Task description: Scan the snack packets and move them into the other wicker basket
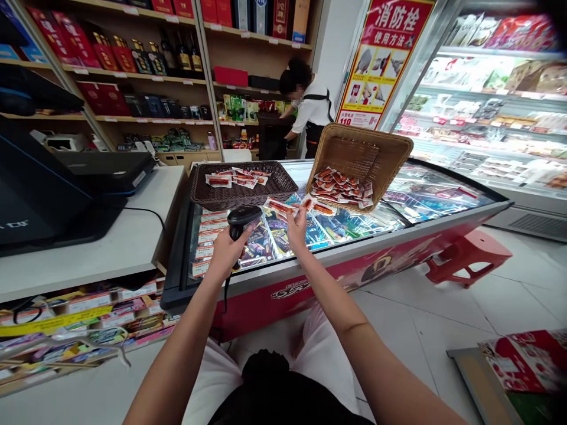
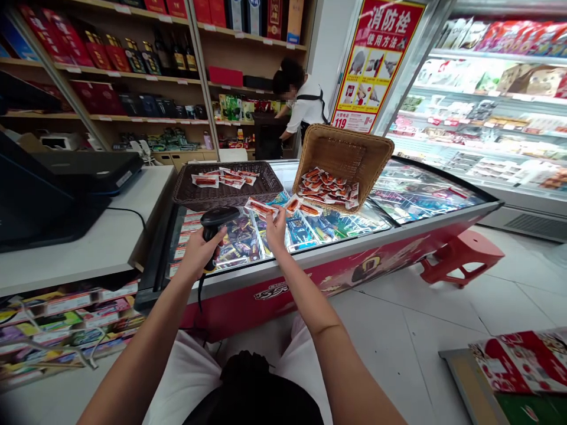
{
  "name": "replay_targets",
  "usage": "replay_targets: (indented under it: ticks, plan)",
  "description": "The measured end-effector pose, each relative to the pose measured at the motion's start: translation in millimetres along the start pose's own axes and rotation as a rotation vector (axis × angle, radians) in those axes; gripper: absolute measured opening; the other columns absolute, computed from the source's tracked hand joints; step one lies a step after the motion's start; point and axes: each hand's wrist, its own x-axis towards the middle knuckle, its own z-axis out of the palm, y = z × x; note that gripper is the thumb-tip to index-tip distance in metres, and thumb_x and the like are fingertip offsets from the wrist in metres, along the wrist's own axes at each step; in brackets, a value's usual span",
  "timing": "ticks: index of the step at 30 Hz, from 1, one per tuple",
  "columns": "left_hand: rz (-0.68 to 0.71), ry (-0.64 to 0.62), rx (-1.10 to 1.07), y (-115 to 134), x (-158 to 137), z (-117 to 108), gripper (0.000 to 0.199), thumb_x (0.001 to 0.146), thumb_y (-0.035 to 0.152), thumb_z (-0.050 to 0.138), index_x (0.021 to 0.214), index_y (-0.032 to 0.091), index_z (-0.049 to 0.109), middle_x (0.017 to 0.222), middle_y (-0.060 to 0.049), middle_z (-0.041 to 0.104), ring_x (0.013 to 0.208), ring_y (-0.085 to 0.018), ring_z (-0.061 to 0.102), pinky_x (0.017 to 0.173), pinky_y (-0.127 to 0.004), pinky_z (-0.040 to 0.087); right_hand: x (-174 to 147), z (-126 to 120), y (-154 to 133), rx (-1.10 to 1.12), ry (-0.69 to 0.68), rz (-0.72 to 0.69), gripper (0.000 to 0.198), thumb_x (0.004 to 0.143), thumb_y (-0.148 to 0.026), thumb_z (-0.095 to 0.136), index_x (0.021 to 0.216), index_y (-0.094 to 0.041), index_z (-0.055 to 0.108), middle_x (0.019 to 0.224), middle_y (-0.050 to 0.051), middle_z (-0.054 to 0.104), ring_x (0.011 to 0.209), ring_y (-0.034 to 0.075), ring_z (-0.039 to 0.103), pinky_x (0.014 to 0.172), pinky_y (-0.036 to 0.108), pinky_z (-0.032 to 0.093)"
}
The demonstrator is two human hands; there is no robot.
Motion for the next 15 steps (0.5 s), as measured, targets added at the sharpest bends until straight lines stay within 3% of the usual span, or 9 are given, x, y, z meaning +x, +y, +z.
replay_targets:
  ticks: [10,12,15]
  plan:
    - [0.015,-0.021,0.041,-3,0,8,0.046,0.078,0.065,0.076,0.080,0.024,0.056,0.052,0.004,0.054,0.044,-0.014,0.049,0.045,-0.027,0.038,-4,-7,10,-0.001,0.054,0.006,0.037,0.089,-0.045,0.066,0.120,-0.028,0.054,0.117,0.004,0.069,0.109,0.020,0.075,0.099,0.039,0.063]
    - [0.009,-0.023,0.039,-4,-1,7,0.046,0.078,0.066,0.076,0.080,0.024,0.056,0.055,0.004,0.056,0.044,-0.013,0.049,0.044,-0.026,0.038,5,-18,13,0.009,0.113,0.007,0.036,0.090,-0.043,0.065,0.120,-0.028,0.053,0.117,0.004,0.070,0.106,0.020,0.076,0.097,0.039,0.064]
    - [0.002,-0.016,0.031,-2,0,3,0.049,0.075,0.067,0.078,0.080,0.023,0.056,0.058,0.003,0.057,0.044,-0.013,0.049,0.043,-0.027,0.038,31,-52,11,-0.083,0.327,0.008,0.033,0.093,-0.041,0.058,0.122,-0.027,0.048,0.122,0.006,0.071,0.108,0.021,0.076,0.096,0.039,0.064]
